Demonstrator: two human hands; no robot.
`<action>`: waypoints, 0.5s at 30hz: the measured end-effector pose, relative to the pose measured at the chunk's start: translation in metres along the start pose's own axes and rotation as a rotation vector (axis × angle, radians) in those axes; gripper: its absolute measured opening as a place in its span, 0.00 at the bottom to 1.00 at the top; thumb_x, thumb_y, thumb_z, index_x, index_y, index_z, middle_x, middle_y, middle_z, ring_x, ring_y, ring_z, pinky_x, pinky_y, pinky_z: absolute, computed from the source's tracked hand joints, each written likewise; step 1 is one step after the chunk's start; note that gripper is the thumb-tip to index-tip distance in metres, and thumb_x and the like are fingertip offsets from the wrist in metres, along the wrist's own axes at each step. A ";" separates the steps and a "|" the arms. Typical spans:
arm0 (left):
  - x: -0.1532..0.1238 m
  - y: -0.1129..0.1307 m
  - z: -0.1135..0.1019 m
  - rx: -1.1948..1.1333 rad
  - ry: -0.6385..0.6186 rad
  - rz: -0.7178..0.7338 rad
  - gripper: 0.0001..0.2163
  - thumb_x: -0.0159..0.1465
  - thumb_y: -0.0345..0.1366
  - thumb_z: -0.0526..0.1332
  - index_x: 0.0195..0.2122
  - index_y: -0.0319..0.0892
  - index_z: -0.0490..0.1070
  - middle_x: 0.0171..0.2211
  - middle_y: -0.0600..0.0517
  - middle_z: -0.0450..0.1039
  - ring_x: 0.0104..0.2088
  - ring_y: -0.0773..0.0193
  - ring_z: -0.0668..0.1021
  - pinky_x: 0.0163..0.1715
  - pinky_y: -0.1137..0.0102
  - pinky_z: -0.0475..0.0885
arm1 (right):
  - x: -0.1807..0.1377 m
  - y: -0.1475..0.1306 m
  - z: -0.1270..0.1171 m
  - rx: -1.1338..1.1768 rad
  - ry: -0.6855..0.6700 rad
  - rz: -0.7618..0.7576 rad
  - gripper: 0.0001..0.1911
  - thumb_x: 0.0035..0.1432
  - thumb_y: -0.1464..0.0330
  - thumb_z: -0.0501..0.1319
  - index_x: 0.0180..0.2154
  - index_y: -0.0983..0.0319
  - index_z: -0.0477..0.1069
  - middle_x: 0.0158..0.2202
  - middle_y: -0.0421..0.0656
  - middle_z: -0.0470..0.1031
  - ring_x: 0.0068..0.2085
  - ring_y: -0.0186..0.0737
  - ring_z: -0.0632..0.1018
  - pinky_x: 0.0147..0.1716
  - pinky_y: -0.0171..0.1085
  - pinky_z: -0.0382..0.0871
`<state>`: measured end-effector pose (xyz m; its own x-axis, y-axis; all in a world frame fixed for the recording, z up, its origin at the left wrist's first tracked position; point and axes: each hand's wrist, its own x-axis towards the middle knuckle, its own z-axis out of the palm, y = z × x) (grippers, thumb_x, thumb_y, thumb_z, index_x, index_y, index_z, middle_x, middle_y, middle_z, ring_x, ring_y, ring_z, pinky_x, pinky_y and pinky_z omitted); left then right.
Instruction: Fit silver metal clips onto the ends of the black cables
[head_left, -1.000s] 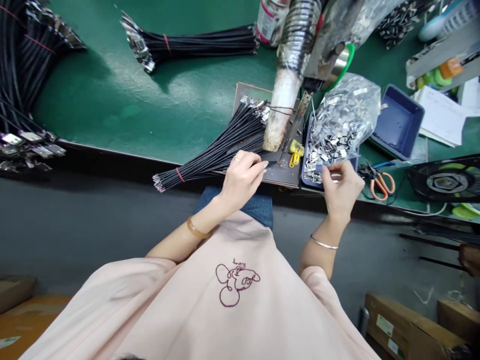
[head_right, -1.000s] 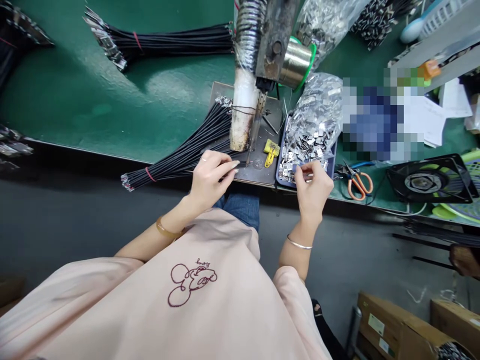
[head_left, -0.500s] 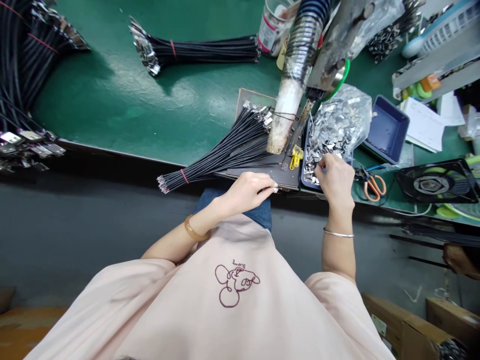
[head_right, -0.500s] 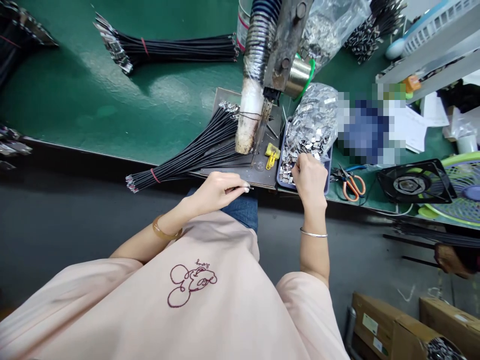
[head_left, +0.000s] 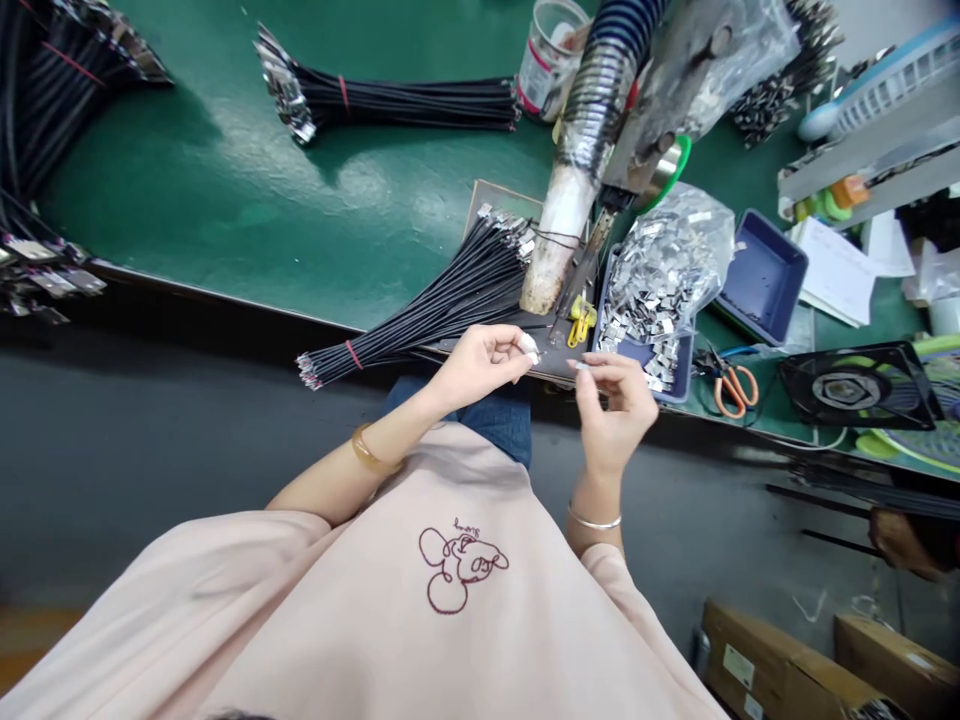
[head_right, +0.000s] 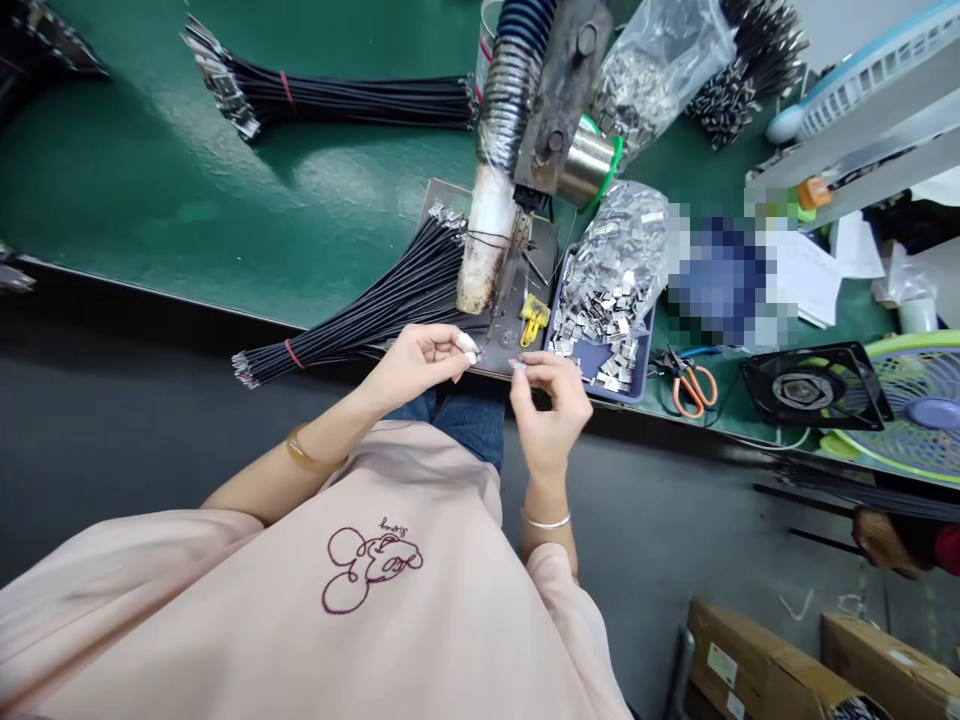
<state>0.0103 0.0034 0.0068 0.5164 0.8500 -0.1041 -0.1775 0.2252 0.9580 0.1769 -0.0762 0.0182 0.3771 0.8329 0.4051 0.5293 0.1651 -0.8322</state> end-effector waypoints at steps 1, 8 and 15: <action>0.000 -0.001 0.001 0.011 0.011 0.003 0.06 0.55 0.33 0.67 0.27 0.36 0.72 0.19 0.57 0.68 0.20 0.75 0.69 0.22 0.78 0.64 | -0.003 0.000 0.007 -0.010 -0.017 -0.021 0.03 0.60 0.69 0.65 0.32 0.59 0.74 0.39 0.42 0.78 0.41 0.38 0.81 0.37 0.37 0.78; -0.005 -0.003 0.005 0.136 0.003 0.074 0.06 0.56 0.33 0.66 0.26 0.36 0.72 0.22 0.55 0.70 0.23 0.74 0.70 0.26 0.77 0.66 | -0.007 0.011 0.027 0.199 -0.129 0.129 0.04 0.60 0.66 0.65 0.35 0.58 0.78 0.41 0.43 0.80 0.43 0.37 0.81 0.40 0.37 0.79; -0.005 -0.007 0.004 0.255 -0.022 0.167 0.06 0.59 0.33 0.64 0.29 0.36 0.75 0.27 0.51 0.76 0.28 0.69 0.75 0.31 0.75 0.70 | -0.008 0.013 0.025 0.227 -0.163 0.174 0.04 0.59 0.66 0.65 0.34 0.59 0.76 0.41 0.44 0.80 0.42 0.38 0.82 0.39 0.37 0.79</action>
<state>0.0127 -0.0043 0.0014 0.5160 0.8543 0.0631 -0.0466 -0.0456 0.9979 0.1624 -0.0673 -0.0053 0.3109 0.9293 0.1991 0.2778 0.1115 -0.9541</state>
